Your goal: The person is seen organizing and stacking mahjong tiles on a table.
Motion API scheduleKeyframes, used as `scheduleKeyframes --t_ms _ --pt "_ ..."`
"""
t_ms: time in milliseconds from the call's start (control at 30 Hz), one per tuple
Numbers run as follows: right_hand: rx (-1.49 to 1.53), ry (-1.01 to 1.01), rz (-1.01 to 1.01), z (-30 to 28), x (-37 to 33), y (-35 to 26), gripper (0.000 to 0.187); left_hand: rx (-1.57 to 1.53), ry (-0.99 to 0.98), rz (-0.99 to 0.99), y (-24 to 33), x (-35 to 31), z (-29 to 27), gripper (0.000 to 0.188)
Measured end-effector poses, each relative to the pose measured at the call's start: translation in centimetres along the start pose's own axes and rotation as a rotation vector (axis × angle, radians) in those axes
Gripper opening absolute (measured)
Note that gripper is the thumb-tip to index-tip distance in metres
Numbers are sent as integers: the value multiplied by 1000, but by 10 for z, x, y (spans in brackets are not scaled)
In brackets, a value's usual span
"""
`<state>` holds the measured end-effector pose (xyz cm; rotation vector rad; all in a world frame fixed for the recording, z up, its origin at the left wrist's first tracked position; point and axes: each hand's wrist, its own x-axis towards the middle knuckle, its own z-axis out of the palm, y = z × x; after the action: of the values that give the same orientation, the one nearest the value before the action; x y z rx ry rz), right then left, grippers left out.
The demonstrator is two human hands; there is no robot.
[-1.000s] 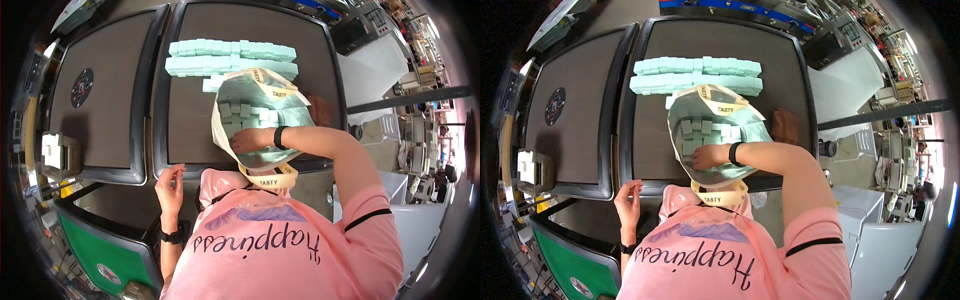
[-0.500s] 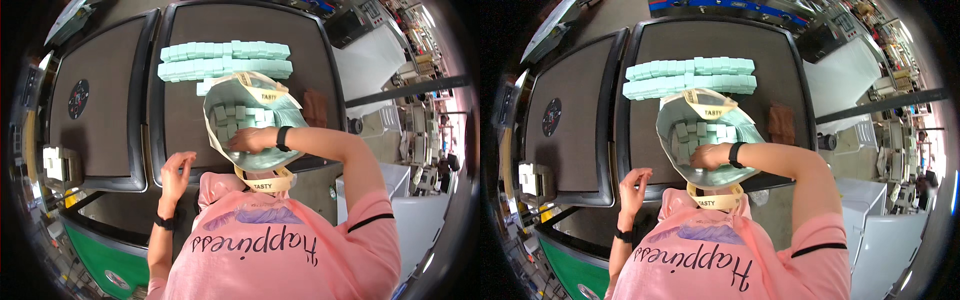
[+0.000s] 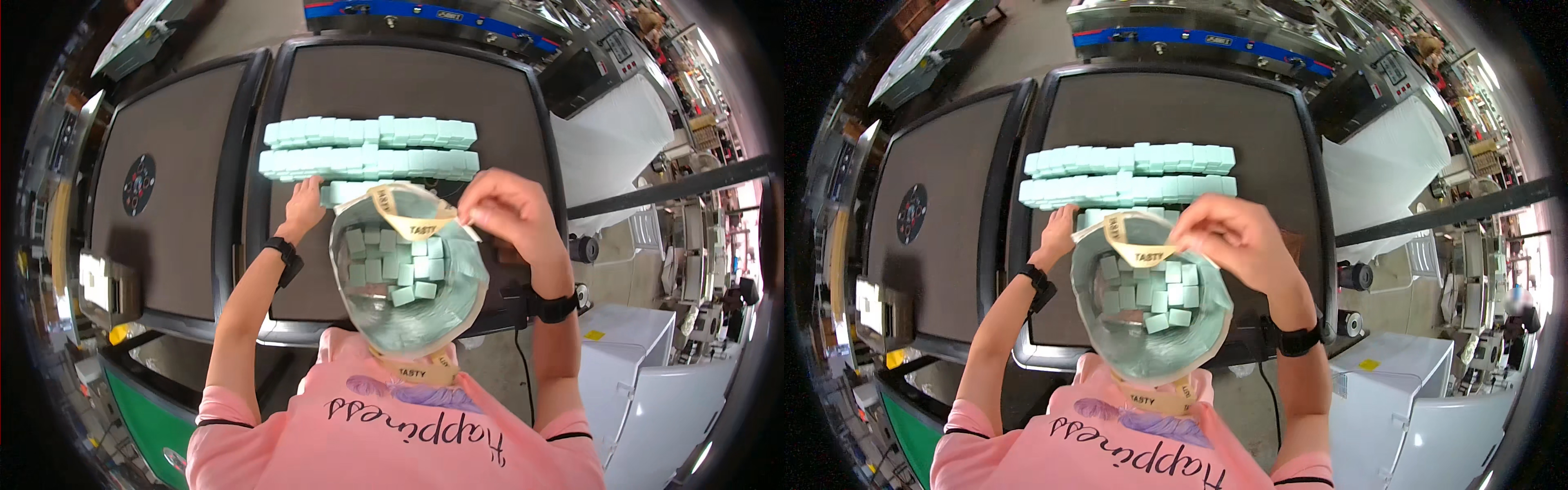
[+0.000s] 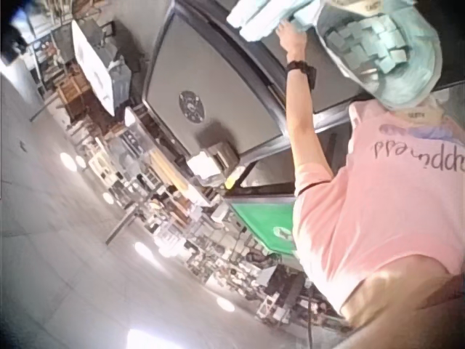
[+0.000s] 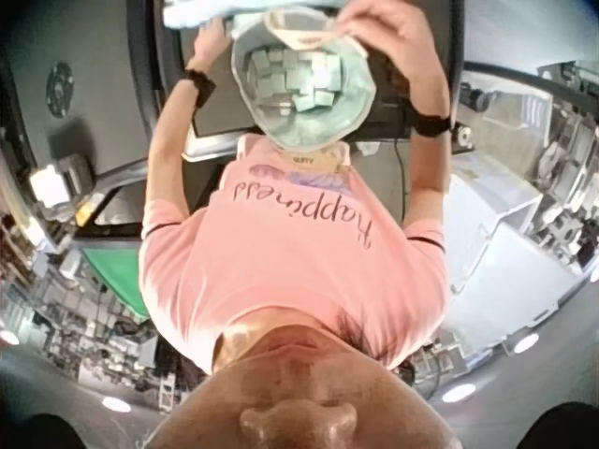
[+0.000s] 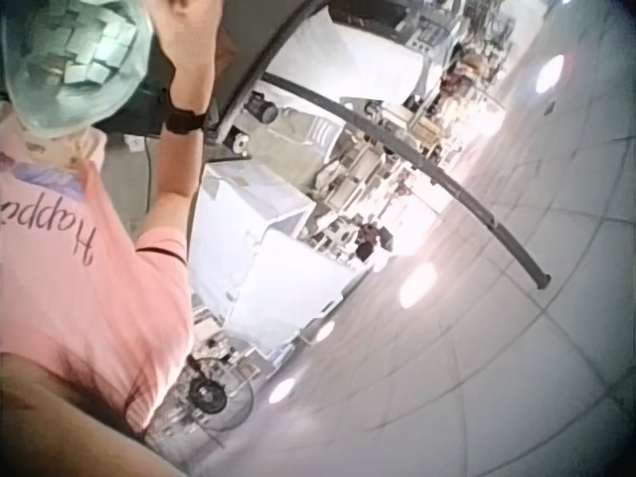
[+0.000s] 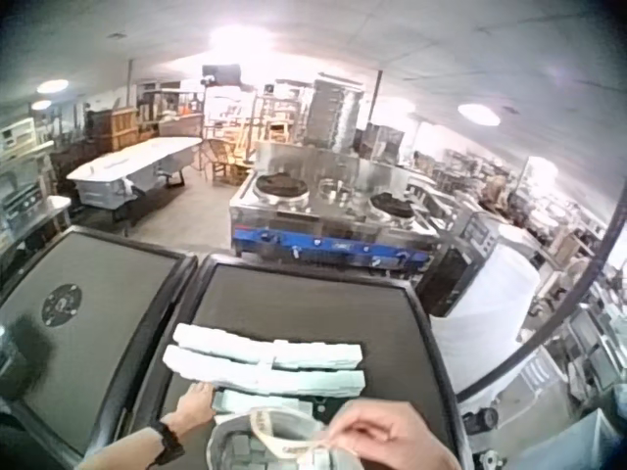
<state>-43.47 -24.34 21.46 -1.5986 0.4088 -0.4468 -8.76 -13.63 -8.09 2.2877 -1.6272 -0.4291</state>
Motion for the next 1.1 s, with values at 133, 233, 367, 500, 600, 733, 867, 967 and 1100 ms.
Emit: scheduleKeyframes --t_ms 133,233,367,500,600,733,867,967,1100 --pt "-120 532 84 -36 -8 75 12 65 -26 58 -17 11 31 64" --pt "-474 498 148 -44 -10 151 24 57 10 7 -16 6 40 65" --pt "-725 316 170 -40 3 241 50 10 6 -67 -16 -9 30 62" --pt "-897 216 131 -26 33 273 70 1 110 -152 -11 -21 6 59" --pt "-987 119 163 -26 46 290 74 -83 234 -139 13 -24 -28 67" --pt "-1051 108 243 -17 48 314 64 -131 99 90 42 -18 -51 66" --pt "-1075 83 193 -17 51 307 64 -61 -11 156 42 -2 -28 69" --pt "-1031 136 172 -12 49 319 66 -44 -127 170 53 12 -27 69" --pt "-1024 141 218 -12 54 341 64 24 -149 199 42 21 -10 68"
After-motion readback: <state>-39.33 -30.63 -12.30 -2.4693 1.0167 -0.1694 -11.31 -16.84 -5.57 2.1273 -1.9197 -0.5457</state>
